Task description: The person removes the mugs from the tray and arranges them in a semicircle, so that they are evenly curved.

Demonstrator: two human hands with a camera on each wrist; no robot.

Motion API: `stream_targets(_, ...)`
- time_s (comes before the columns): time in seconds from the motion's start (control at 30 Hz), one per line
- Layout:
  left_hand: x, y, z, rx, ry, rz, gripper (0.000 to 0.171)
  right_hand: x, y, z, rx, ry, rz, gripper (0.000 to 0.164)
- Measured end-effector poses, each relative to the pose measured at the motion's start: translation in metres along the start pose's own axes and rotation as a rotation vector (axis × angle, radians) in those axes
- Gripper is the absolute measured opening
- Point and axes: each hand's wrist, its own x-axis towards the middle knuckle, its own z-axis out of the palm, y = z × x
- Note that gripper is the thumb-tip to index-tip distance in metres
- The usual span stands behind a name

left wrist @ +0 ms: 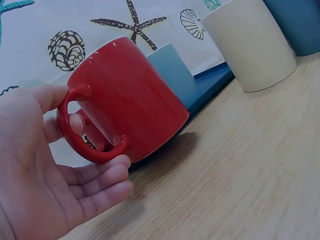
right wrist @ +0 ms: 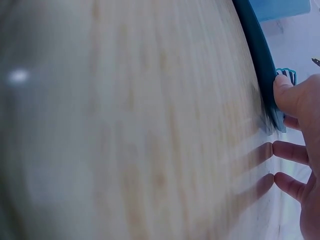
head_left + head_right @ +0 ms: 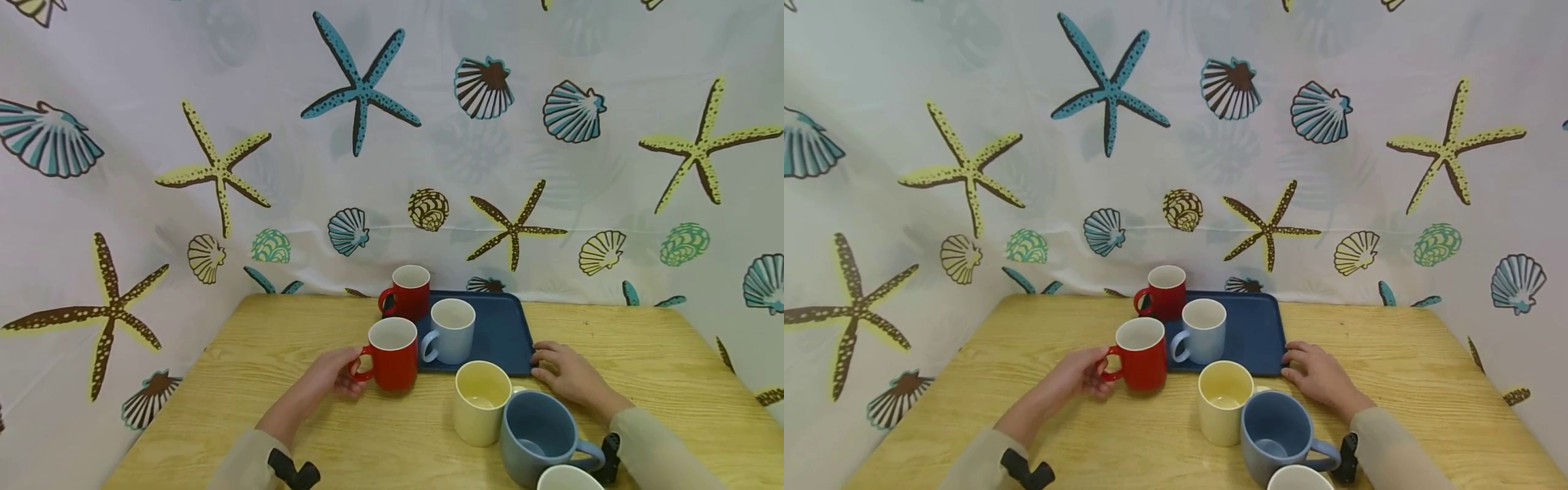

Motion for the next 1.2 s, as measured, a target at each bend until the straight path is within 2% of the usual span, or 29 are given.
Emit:
stream_targets(0.23, -0.008, -0.002, 0.006, 0.014, -0.078, -0.006, 0.043, -0.001, 0.001, 0.002, 0.007, 0.003, 0.013, 0.018)
stream_targets(0.63, -0.017, -0.008, 0.023, -0.01, -0.166, -0.021, 0.043, 0.0, 0.002, 0.001, 0.012, -0.002, 0.019, 0.015)
stream_targets(1.2, -0.023, -0.008, 0.042, -0.018, -0.189, -0.017, 0.043, 0.0, 0.003, 0.001, 0.002, -0.004, 0.022, 0.013)
